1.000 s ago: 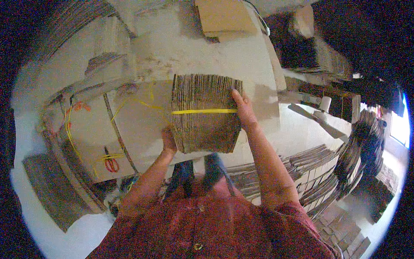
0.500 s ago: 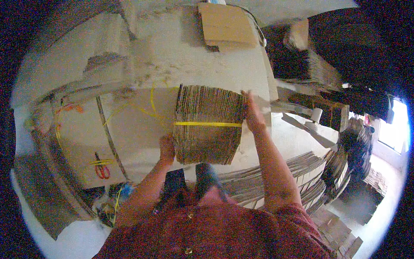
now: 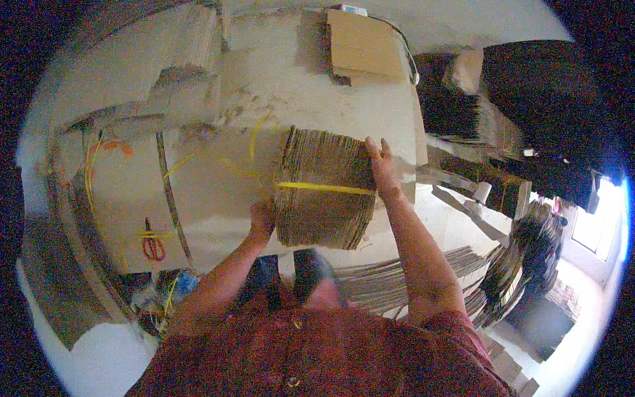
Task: The person gathers flat cardboard pieces into a stack, aligns them, and secures the bundle with a yellow plastic strap. The person then lifts the tied bundle and places it on a nearby stack of similar bundles.
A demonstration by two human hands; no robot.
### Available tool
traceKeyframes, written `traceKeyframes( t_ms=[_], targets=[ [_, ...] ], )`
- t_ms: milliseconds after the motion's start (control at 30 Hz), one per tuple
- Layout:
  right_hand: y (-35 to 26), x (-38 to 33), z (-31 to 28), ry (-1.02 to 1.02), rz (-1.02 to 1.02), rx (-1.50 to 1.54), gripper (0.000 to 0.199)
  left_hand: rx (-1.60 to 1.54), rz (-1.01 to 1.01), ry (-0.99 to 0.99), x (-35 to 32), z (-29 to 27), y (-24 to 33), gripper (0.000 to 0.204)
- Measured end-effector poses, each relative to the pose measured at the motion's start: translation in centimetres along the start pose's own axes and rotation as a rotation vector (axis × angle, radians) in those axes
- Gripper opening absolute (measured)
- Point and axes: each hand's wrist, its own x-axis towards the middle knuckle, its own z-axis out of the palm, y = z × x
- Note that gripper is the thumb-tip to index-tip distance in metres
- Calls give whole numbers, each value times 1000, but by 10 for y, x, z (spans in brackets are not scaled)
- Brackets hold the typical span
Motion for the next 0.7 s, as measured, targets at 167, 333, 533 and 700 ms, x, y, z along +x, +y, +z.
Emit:
traceKeyframes(
  t_ms=[167,333,533,700],
  targets=[
    [17,-3,-11,-230,-76,-56,56,332,78,68,-20,2,27,9],
    [6,-79,35,-138,-3,27,44,-13,-364,-74,-93,-48,-29,7],
    [64,-104,40,-235,38,114,55,898,63,-476,-138,-93,-12,12],
    [57,-109,43,-248,49,26,53,986,241,-683,-135,-119,-23,16]
  ],
)
